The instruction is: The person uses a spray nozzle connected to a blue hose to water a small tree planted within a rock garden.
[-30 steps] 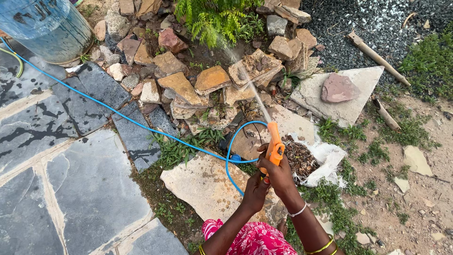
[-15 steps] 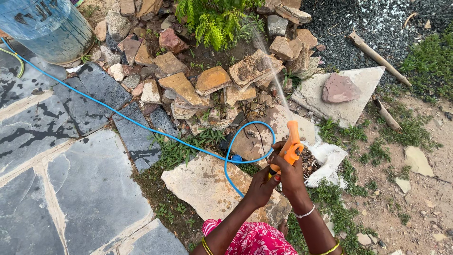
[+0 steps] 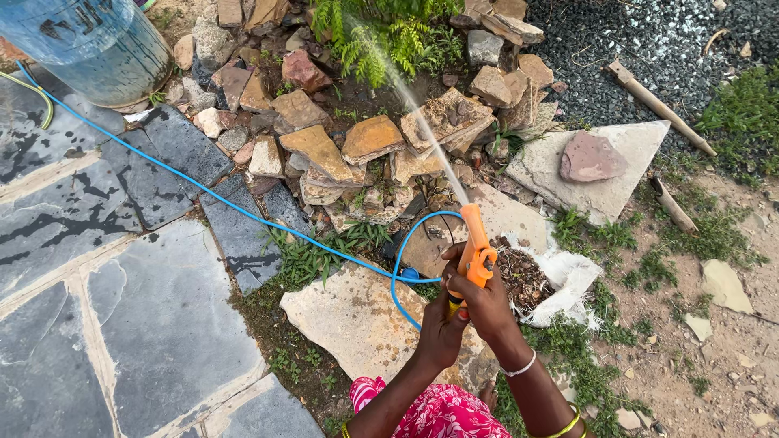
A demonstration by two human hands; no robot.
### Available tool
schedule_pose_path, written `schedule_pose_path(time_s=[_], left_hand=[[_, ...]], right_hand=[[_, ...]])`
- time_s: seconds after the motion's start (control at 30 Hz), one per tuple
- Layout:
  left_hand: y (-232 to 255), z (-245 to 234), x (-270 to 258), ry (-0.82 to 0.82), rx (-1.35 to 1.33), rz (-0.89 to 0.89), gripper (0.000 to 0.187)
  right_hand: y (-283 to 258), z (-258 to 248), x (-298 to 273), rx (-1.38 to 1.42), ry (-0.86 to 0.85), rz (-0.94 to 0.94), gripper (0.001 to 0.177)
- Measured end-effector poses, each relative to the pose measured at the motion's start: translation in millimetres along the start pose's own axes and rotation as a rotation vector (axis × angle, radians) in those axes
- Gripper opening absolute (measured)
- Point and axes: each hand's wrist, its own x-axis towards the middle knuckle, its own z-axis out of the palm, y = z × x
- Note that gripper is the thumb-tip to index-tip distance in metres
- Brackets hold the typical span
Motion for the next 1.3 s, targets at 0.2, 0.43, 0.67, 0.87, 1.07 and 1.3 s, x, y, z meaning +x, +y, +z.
schedule_pose_path(time_s=[0.2,0.43,0.67,0.87,1.07,1.3], left_hand=[[10,2,1,-0.022,0.008,0.016,0.086],[5,9,2,-0.025,-0.026,-0.007,0.085],[8,6,8,-0.049,0.014,0.043,0.086],[25,3,9,0.004,0.015,0.116,0.091],[35,0,15,0.024,0.086,0.163,0.094],[27,12,16,-0.025,0.122,0.142,0.089]], right_hand=[[-5,-1,-3,0.046,-0.052,-0.038,0.038],[2,-9,-1,0.023,0.031,0.017,0.038],[-9,-7,-5,0.084,-0.016,-0.049,0.038],[-29,1,-8,0.034,-0.128,-0.145,0.040],[-53,9,-13,0.032,-0.206,-0.147,0.041],[-45,-6,-17,0.092,-0.118,-0.180,0.037]])
